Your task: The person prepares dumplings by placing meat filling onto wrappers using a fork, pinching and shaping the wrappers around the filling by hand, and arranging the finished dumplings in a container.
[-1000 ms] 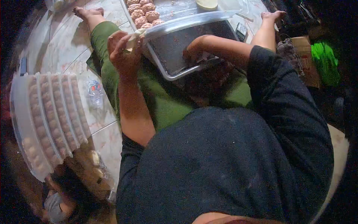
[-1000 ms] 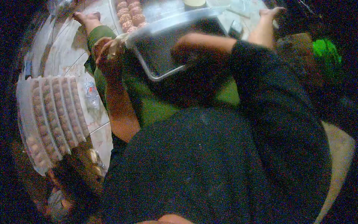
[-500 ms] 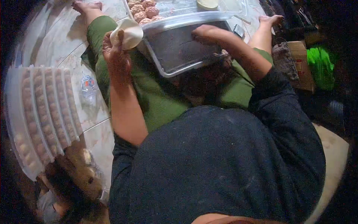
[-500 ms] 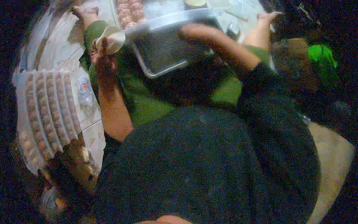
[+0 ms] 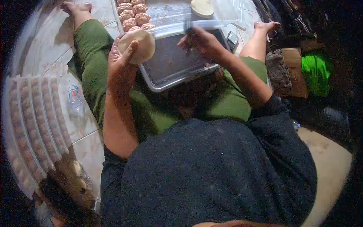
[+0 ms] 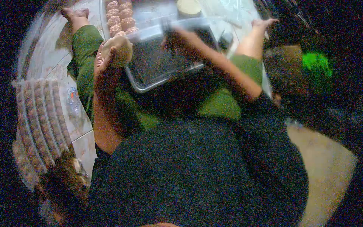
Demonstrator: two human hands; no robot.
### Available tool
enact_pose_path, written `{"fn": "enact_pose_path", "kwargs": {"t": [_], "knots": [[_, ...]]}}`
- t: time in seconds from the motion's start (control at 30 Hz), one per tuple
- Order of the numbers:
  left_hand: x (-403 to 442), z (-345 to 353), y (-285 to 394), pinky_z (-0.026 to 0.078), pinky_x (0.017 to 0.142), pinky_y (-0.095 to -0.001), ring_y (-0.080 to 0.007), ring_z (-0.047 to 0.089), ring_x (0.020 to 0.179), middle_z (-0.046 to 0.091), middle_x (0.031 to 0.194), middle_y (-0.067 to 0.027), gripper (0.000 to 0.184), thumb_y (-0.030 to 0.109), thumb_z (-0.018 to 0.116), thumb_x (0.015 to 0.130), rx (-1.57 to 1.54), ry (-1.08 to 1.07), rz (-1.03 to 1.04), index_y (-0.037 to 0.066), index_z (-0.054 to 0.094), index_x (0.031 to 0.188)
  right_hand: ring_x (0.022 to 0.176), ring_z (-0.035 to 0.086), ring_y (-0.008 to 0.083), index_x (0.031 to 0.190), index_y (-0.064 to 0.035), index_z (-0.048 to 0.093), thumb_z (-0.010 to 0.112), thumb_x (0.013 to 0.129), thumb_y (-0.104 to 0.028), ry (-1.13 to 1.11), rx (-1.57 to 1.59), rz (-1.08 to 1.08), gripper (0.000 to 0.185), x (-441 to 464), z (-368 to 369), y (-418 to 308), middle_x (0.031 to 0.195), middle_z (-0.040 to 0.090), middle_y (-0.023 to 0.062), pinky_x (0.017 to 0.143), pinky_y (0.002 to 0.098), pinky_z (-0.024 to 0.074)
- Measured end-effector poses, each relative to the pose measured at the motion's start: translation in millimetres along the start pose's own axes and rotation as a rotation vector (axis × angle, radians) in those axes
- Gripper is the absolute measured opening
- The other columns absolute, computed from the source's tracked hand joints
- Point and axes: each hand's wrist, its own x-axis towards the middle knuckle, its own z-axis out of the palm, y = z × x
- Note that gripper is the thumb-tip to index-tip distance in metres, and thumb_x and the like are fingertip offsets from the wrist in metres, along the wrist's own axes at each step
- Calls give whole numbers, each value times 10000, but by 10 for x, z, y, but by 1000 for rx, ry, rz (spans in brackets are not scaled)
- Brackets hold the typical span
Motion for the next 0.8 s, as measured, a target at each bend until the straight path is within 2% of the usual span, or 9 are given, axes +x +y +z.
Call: {"fn": "enact_pose_path", "kwargs": {"t": [0.03,0.17,0.27,0.3,0.37,0.47,0.57,0.7,0.8], "knots": [[4,-23,11,459,837,-311,-195,557,950,554,1049,-113,291,109,568,856,8,6,9,-3,472,1106,884,587,219,1080,-32,441,460,884,-24,72,135,-116,197,-33,21,-72,1032,579,138,741,345,502],[-36,27,44,461,834,-309,-186,562,944,555,1097,-118,256,86,594,835,130,-25,-39,18,498,1062,939,589,255,1058,-11,425,441,917,-75,365,568,56,156,-174,129,-296,1026,555,139,822,382,516],[-98,185,-3,472,807,-307,-180,565,949,540,1171,-134,216,69,608,809,321,-300,-52,28,517,1001,939,594,259,1042,-1,444,462,912,-92,454,599,99,160,-230,186,-296,1022,555,131,833,384,515],[-97,230,-43,476,800,-310,-190,570,958,531,1188,-139,206,58,608,798,467,-384,44,33,520,982,935,597,256,1038,0,449,466,911,-93,464,619,105,159,-240,196,-296,1022,557,129,832,380,514],[-113,291,-167,484,786,-315,-211,580,975,514,1223,-147,188,37,607,776,758,-545,239,43,526,945,915,600,229,1024,1,465,483,905,-101,468,493,69,158,-255,228,-314,1003,572,122,820,357,515],[-151,373,-349,507,718,-348,-284,610,916,514,1223,-126,134,60,587,773,1038,-575,477,52,521,889,876,602,187,1007,-2,489,509,897,-113,477,335,48,158,-296,257,-349,962,597,108,792,320,513],[-213,397,-351,516,654,-390,-340,606,829,497,1246,-79,94,103,570,787,1299,-595,331,68,509,850,782,604,157,938,-9,523,558,866,-101,555,261,9,122,-299,261,-316,876,621,91,717,289,512],[-221,411,-366,513,603,-411,-342,617,753,489,1261,-35,101,151,550,801,1400,-603,351,70,500,834,727,606,143,899,-16,540,578,850,-91,599,352,-7,97,-315,275,-319,813,630,77,668,276,513],[-235,451,-376,505,592,-421,-347,611,716,478,1272,-34,98,148,541,802,1465,-619,333,70,489,831,703,605,139,884,-17,545,579,849,-99,563,252,62,96,-326,259,-355,787,630,70,651,272,512]]}}
